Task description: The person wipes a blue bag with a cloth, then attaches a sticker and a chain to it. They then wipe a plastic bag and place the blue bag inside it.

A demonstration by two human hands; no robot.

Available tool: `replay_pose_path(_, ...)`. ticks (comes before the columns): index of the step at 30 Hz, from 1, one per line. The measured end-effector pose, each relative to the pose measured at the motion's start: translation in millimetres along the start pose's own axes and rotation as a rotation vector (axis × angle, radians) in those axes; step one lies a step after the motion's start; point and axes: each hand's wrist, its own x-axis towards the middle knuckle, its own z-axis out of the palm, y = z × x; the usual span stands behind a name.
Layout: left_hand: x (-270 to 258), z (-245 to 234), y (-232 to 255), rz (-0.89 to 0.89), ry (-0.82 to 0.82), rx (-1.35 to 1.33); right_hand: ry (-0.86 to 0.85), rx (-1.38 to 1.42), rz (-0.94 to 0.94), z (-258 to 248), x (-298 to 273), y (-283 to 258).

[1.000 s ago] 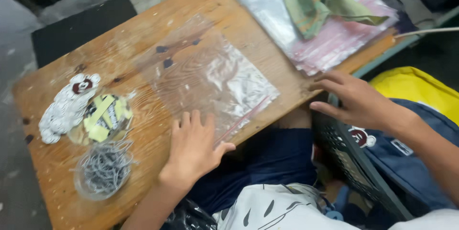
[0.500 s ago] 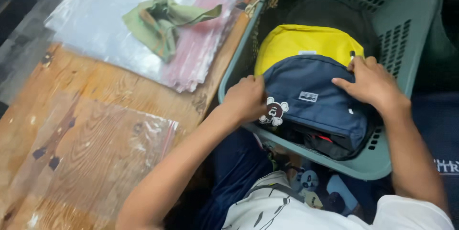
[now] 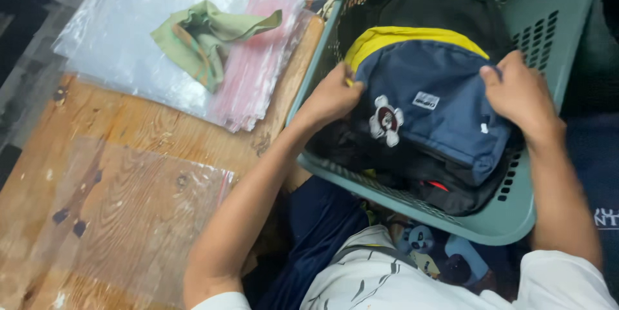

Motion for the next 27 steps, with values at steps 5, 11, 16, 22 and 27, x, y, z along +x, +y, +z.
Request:
replay_pose_path(5, -36, -29, 20, -0.003, 0.011, -0.500, -0.155, 0.742, 0.051, 19, 10, 19)
replay_pose_path(11, -143, -42, -30, 0.428, 0.005, -0.588, -0.393, 1.070, 0.170, 31, -24, -61)
replay_pose_path(16, -208, -47, -81, 0.467, 0.464, -0.691, -0.585, 1.209, 0.033, 40, -89, -172)
replay_pose_path(22, -275, -79, -142, 0.251, 0.994, -0.644, -0.870, 0.977, -0.254, 46, -137, -289)
replay_pose_path(27, -296, -103, -197, -0.132, 1.208, -0.946, -1.070, 0.685, -0.355, 55, -168, -371)
